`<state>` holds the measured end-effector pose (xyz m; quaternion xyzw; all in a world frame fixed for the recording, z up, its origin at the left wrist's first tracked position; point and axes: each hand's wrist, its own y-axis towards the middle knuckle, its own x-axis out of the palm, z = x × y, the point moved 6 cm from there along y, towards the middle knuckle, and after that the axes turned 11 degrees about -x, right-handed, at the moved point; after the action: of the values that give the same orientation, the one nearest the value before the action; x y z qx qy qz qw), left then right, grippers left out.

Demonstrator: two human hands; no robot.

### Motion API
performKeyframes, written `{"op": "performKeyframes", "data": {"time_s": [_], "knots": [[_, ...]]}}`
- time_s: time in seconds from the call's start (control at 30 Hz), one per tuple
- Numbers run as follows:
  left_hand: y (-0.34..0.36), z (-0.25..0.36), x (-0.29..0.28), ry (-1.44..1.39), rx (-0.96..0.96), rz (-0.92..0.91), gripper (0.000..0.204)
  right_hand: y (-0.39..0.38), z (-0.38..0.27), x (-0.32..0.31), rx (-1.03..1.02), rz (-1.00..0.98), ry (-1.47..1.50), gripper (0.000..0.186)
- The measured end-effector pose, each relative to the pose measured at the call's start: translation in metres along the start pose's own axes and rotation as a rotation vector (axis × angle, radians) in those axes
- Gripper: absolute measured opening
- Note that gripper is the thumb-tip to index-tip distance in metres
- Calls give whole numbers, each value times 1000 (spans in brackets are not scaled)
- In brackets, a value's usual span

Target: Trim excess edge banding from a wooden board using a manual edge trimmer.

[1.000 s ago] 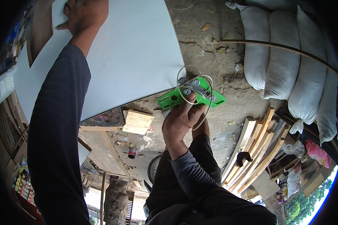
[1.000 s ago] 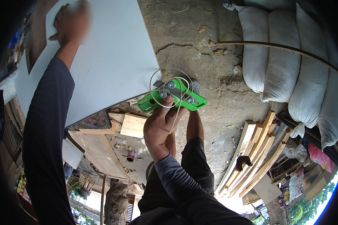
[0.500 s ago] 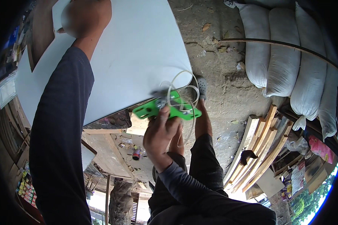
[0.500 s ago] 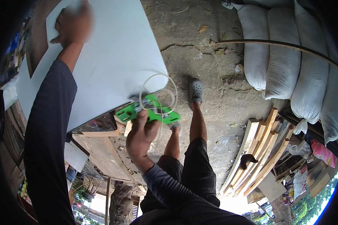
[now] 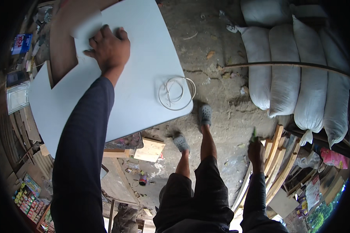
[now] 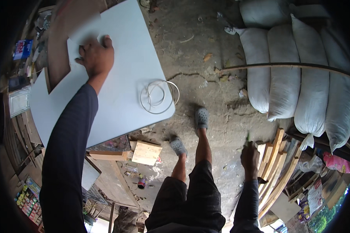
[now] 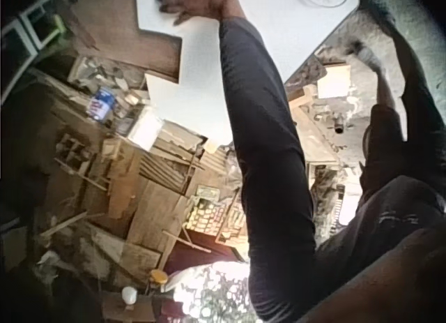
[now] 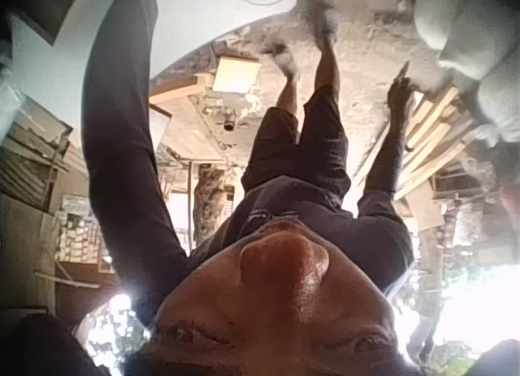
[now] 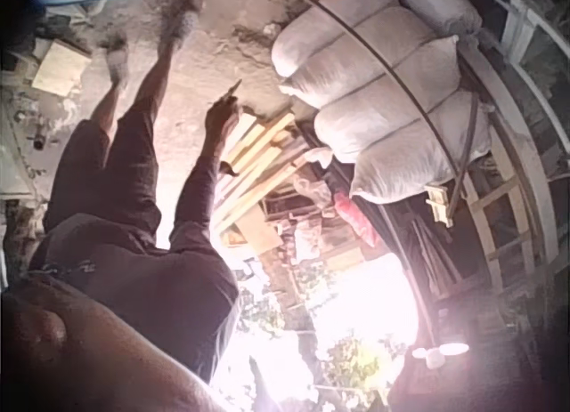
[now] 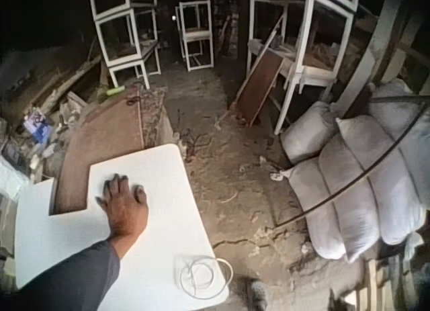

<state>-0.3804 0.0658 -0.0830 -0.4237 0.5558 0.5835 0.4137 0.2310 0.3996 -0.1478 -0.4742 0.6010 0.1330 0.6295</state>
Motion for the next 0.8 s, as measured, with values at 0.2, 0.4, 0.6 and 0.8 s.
{"op": "performKeyframes", "data": {"time_s": [0.2,0.4,0.6,0.8], "knots": [[-12,28,-24,-186,597,-196,59,29,-31,-23,35,33,322,21],[-251,81,-98,-588,898,-609,79,56,-102,-9,-148,-48,465,23],[-93,136,-74,-595,474,-306,67,89,-77,-7,-243,-61,599,21],[72,120,11,-112,180,-122,82,109,-64,-10,-279,-77,622,25]]}}
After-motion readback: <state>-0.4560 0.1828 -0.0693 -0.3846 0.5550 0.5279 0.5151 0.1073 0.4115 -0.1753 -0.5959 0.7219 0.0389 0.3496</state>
